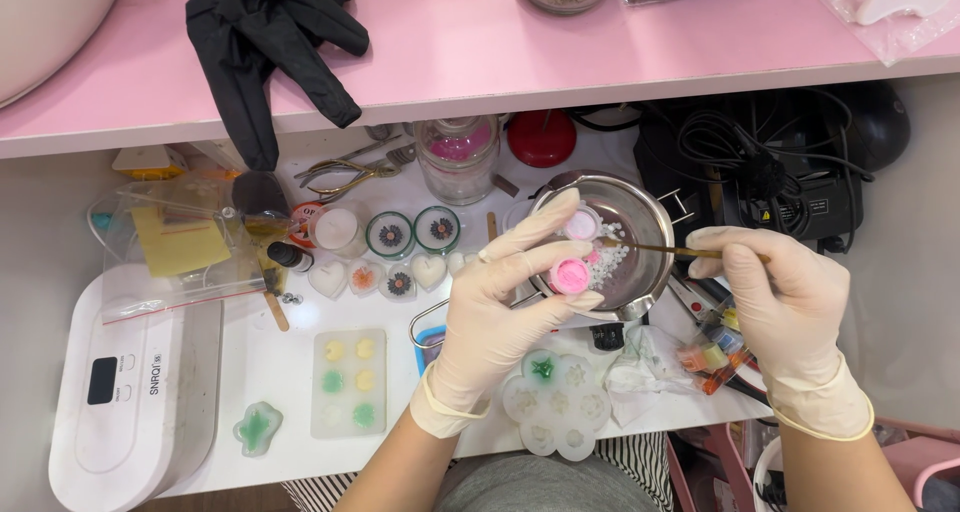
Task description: Melt wax pellets in a pot and add coloring for candle production.
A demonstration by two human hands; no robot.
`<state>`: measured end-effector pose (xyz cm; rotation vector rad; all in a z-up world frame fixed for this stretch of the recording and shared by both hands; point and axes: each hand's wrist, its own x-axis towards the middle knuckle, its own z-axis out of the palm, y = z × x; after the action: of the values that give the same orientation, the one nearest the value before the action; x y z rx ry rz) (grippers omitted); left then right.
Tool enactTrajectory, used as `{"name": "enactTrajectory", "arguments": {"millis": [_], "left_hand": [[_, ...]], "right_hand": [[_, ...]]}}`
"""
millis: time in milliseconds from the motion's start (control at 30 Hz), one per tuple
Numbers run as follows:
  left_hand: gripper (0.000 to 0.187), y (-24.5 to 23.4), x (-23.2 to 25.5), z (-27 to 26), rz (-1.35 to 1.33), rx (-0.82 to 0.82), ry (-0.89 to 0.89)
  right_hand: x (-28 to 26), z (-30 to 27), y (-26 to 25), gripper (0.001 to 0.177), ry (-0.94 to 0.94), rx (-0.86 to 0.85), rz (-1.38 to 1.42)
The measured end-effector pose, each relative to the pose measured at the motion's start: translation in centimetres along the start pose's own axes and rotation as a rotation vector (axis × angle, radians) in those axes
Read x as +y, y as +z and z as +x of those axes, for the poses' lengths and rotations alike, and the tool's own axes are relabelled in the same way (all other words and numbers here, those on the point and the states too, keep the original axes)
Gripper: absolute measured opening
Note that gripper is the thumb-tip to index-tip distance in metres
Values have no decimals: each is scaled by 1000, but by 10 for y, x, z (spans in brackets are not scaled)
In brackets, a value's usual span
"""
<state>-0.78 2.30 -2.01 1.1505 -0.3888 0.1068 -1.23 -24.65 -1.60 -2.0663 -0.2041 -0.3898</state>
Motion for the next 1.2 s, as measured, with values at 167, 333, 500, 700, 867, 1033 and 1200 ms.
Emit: {"name": "enactTrajectory", "arguments": {"millis": [167, 333, 500, 700, 867, 1033, 1200], "left_hand": [[41, 2, 4, 2, 143, -47, -51], [42, 0, 3, 4, 144, -72, -43], [41, 0, 2, 4, 147, -43, -37], [40, 5, 7, 9, 202, -24, -2], [42, 15, 8, 14, 146, -57, -90], [39, 27, 10, 16, 242, -91, -59], [36, 29, 5, 18, 305, -57, -112]], "right_hand": [[-2, 3, 0, 13, 27, -44, -49], [-2, 3, -1, 14, 46, -74, -37], [-13, 9, 0, 21, -42, -220, -122], [-28, 18, 0, 33, -213, -427, -435], [-52, 24, 3, 39, -157, -362, -322], [-85, 35, 9, 44, -83, -253, -103], [-80, 27, 5, 43, -111, -274, -63]]}}
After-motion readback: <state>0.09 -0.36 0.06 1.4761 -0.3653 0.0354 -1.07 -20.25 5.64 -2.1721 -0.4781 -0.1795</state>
